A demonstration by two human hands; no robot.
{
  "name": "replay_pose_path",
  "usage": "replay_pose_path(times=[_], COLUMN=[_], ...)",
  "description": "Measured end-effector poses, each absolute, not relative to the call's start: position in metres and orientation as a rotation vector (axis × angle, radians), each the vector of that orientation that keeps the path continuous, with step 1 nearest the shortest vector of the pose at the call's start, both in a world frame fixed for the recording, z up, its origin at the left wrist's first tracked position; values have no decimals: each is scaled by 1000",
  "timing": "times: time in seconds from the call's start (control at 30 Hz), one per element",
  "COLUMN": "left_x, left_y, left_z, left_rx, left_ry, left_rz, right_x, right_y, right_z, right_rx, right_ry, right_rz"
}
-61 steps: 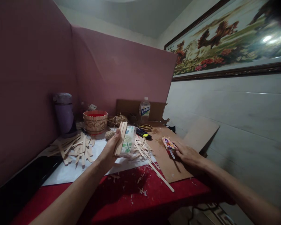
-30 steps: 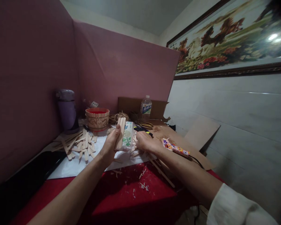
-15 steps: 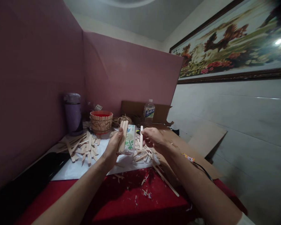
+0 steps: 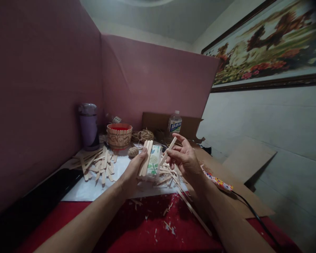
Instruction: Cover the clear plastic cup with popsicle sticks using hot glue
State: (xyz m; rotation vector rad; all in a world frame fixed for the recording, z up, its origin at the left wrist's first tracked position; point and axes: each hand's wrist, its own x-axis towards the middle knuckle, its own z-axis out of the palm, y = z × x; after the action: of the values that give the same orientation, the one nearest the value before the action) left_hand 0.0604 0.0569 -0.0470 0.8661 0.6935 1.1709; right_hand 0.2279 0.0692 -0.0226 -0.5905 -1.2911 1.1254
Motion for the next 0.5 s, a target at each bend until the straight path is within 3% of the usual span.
replay_pose_path(times=[0.5], left_x=[68], left_y=[58], left_z=[-57], left_rx=[908], left_ry=[724], left_rz=[1096], right_x=[213], right_y=[58], right_z=[-35], right_rx=[-665], right_ry=[-1257], right_rz=[1079])
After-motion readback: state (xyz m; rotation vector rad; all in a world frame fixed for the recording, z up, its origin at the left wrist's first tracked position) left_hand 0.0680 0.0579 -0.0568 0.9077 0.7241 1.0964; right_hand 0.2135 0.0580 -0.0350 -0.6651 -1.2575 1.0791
